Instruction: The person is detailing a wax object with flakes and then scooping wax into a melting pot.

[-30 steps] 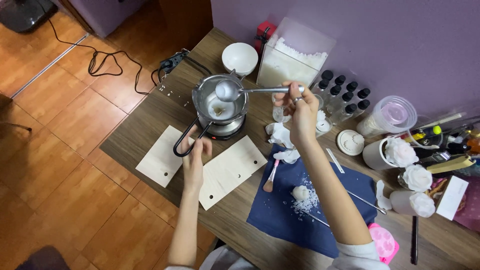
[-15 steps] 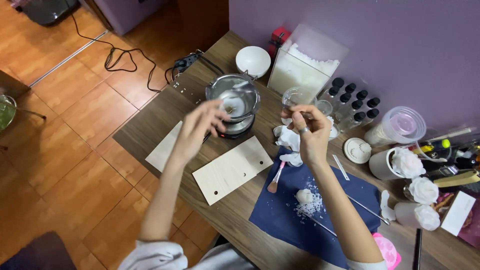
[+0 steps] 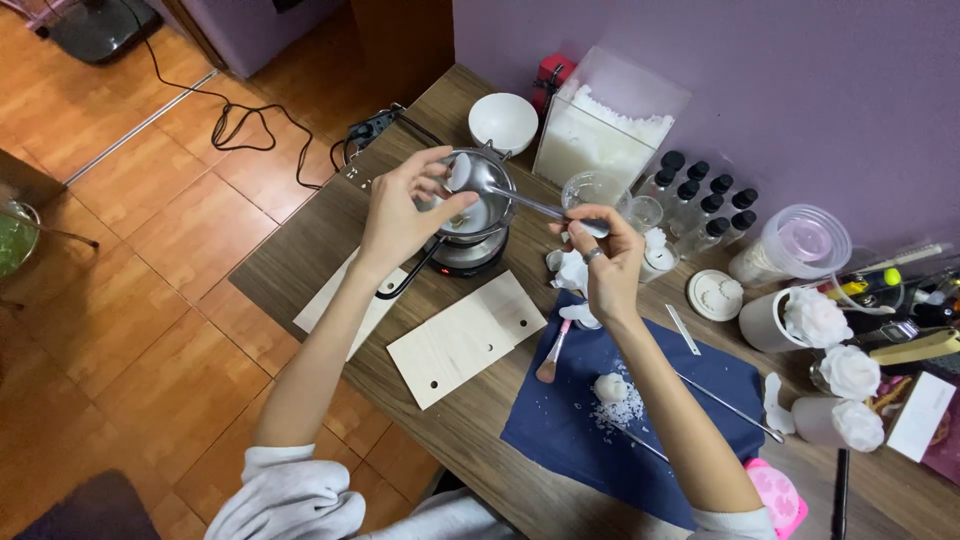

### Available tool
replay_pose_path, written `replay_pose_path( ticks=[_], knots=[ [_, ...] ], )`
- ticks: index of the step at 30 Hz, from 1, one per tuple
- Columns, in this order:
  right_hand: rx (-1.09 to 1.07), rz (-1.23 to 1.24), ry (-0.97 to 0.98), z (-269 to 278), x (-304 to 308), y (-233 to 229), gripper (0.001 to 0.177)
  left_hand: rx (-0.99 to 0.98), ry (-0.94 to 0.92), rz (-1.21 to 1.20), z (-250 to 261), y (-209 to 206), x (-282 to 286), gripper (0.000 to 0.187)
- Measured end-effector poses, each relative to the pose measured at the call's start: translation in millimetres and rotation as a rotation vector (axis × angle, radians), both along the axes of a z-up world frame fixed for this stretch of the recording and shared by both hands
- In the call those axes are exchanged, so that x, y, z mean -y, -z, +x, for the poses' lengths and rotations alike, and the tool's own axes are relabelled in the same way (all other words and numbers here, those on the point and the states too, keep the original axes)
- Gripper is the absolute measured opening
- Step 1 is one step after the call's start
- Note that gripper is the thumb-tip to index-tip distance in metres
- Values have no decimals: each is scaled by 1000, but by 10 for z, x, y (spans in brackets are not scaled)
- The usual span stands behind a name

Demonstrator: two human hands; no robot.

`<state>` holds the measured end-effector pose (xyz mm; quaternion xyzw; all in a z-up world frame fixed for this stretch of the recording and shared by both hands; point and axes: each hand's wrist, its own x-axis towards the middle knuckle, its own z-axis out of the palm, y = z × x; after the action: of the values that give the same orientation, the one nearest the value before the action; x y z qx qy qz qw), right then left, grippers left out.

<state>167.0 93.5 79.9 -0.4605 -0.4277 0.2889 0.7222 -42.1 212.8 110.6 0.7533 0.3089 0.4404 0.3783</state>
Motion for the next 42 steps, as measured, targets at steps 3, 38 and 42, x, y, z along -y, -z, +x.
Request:
replay_pose_path(
  ticks=[3, 38, 42],
  knots=[
    [10, 1, -4, -2, 14, -32, 10, -13, -48, 119, 75, -1, -5, 46],
    [-115, -43, -13, 61, 26, -28, 14, 781, 609, -228, -12, 114, -108, 45],
    [-137, -48, -8, 58, 48, -29, 15, 748, 586, -209, -28, 59, -97, 49]
  ],
)
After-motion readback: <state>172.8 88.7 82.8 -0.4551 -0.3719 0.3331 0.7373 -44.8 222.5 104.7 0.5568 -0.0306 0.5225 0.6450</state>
